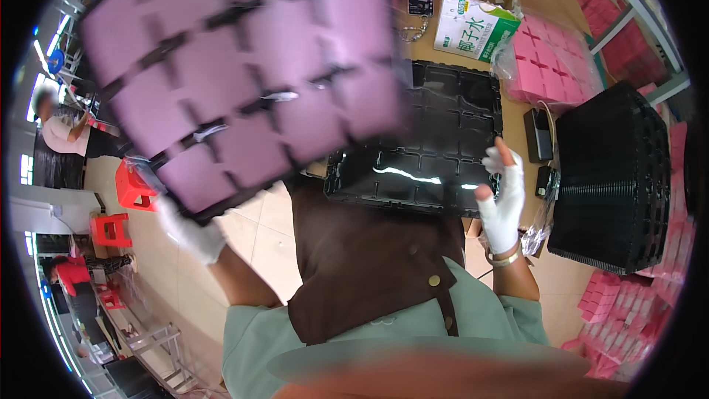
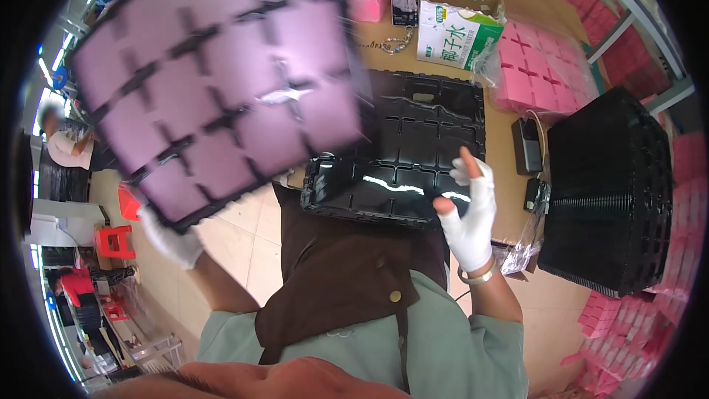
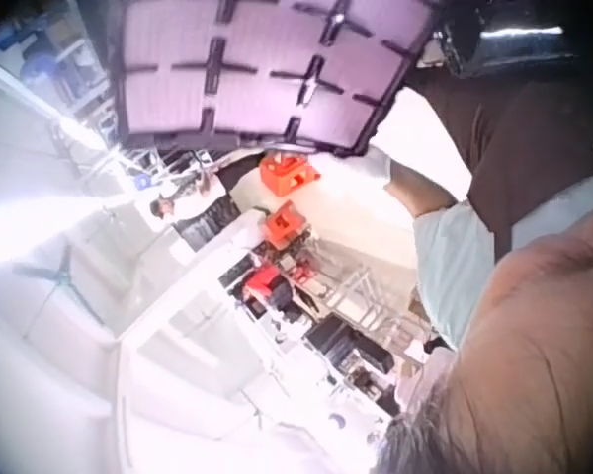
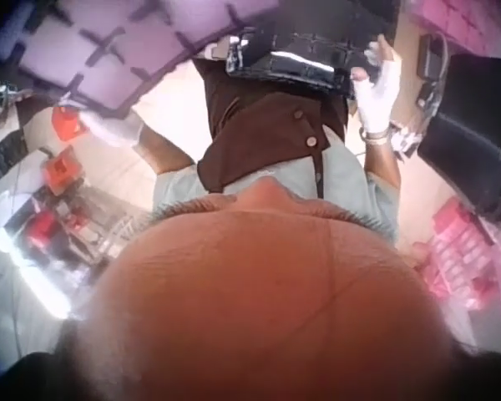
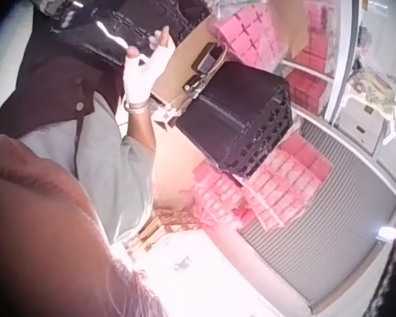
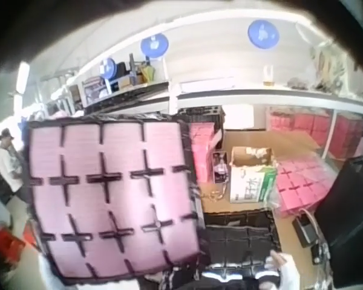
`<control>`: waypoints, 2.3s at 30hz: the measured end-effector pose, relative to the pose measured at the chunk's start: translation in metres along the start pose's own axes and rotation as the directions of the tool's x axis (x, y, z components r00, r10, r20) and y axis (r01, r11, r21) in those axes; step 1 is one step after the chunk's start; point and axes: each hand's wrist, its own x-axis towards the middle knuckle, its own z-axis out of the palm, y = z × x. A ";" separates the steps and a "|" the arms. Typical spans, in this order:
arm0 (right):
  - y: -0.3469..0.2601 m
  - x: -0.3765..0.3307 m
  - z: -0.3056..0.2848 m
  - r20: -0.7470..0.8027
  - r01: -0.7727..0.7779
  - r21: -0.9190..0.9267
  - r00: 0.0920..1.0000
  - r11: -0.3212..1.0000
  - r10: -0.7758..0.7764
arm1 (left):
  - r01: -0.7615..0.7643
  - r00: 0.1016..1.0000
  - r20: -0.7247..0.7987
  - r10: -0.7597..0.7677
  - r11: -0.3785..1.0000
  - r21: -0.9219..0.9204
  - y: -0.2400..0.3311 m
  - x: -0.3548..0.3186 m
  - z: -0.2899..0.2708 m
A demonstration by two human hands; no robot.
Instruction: The person assembles pink foam or plastic components into black plastic trays by hand, snapping the parts together and organizing them within the trays.
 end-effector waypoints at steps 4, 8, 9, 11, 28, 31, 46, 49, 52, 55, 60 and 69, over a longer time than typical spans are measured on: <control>0.027 0.001 0.032 0.120 -0.167 0.064 0.980 0.984 0.158 | -0.461 0.829 -0.056 0.557 0.736 0.496 0.031 0.025 -0.007; 0.028 -0.013 0.069 0.250 -0.064 0.026 0.967 0.998 0.055 | -0.763 0.579 0.546 0.605 0.164 0.626 -0.018 0.058 0.016; 0.027 -0.017 0.075 0.314 0.014 0.000 0.949 1.000 -0.013 | -0.819 0.505 0.657 0.560 0.071 0.569 -0.034 0.065 0.032; 0.027 -0.024 0.084 0.463 0.096 0.021 0.881 0.995 -0.094 | -0.814 0.406 0.788 0.463 -0.209 0.542 -0.079 0.085 0.023; 0.034 -0.026 0.105 0.565 0.100 0.018 0.820 0.995 -0.093 | -0.730 0.683 0.729 -0.045 -0.085 0.678 -0.178 0.078 -0.045; 0.031 -0.020 0.110 0.536 0.119 0.029 0.836 0.992 -0.116 | -0.702 0.709 0.702 -0.063 -0.158 0.695 -0.173 0.072 -0.033; 0.024 0.001 0.124 0.471 -0.080 0.034 0.881 0.996 0.055 | -0.412 0.745 0.501 -0.441 0.286 0.865 -0.173 -0.072 -0.010; 0.013 0.012 0.143 0.467 -0.032 0.066 0.884 0.997 -0.003 | -0.183 0.739 0.410 -0.534 0.427 0.886 -0.172 -0.080 -0.011; 0.005 0.024 0.162 0.456 0.016 0.104 0.888 0.994 -0.062 | 0.373 0.380 0.357 -0.853 0.495 0.785 -0.153 -0.051 -0.007; -0.005 0.027 0.184 0.449 -0.032 0.150 0.893 0.988 -0.039 | 0.611 0.523 0.381 -0.762 0.648 0.455 -0.137 -0.046 0.000; -0.018 0.014 0.219 0.648 -0.372 0.158 0.738 0.915 0.188 | 0.767 0.555 0.339 -0.760 0.625 0.144 -0.120 -0.051 0.018; -0.026 0.012 0.227 0.646 -0.538 0.265 0.715 0.800 0.267 | 0.766 0.601 0.342 -0.722 0.642 0.009 -0.126 -0.056 0.023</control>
